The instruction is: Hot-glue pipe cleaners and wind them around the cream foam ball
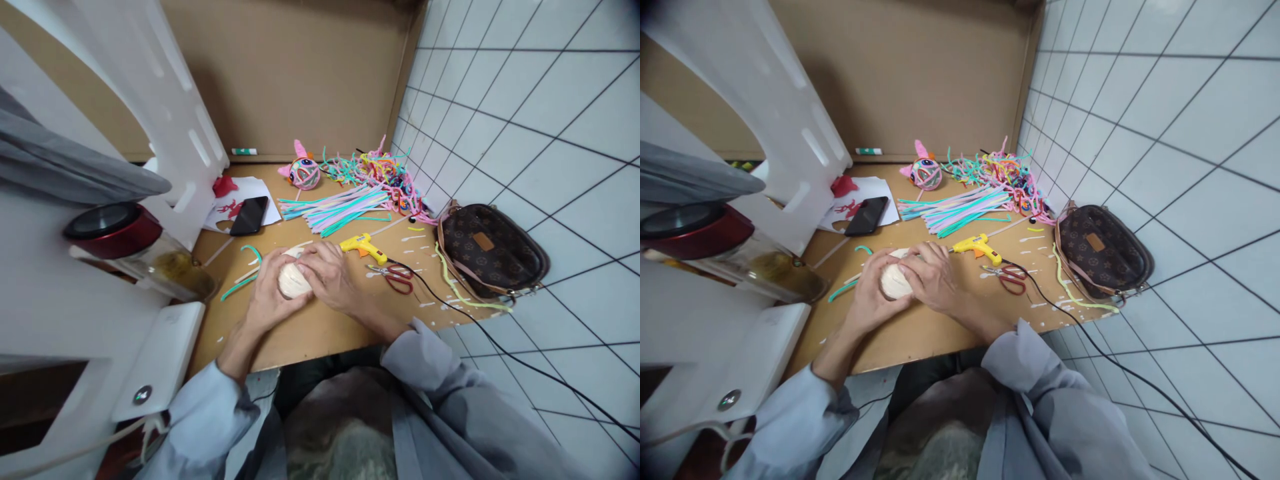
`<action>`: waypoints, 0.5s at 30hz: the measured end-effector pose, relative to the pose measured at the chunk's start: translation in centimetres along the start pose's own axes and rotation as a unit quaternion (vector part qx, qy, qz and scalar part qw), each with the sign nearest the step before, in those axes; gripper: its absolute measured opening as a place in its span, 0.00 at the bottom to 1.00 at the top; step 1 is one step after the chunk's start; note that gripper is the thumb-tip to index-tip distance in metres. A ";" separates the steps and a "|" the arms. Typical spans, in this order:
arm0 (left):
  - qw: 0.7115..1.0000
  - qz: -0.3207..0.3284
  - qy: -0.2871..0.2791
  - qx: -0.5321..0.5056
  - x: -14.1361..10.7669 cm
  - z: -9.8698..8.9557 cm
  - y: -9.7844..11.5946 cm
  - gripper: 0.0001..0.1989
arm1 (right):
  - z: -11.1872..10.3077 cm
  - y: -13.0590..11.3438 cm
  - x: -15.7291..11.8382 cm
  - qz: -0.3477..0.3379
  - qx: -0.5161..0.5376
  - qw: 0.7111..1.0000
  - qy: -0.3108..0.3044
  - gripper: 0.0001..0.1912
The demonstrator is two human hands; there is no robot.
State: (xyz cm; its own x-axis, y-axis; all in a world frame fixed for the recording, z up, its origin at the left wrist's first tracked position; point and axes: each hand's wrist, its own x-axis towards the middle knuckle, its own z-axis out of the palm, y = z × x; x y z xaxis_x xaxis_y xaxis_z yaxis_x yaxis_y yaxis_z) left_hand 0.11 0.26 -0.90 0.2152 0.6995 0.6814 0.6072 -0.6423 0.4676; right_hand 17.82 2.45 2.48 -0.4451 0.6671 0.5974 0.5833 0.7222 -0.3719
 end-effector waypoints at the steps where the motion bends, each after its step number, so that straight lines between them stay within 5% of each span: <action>1: 1.000 0.000 0.001 -0.001 0.0 0.0 0.0 0.28 | 0.0 -0.1 -0.1 0.000 -0.003 1.000 0.001 0.14; 15: 1.000 0.004 -0.005 0.031 -0.1 -0.1 0.1 0.28 | 1.2 1.1 -0.4 -0.015 0.046 0.998 0.027 0.11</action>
State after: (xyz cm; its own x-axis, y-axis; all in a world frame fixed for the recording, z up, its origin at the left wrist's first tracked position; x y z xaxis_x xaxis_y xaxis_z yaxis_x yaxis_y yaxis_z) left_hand 0.14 0.12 -0.84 0.2274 0.6983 0.6787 0.6512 -0.6272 0.4272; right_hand 17.82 3.15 0.99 -0.4226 0.6365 0.6452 0.5040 0.7567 -0.4164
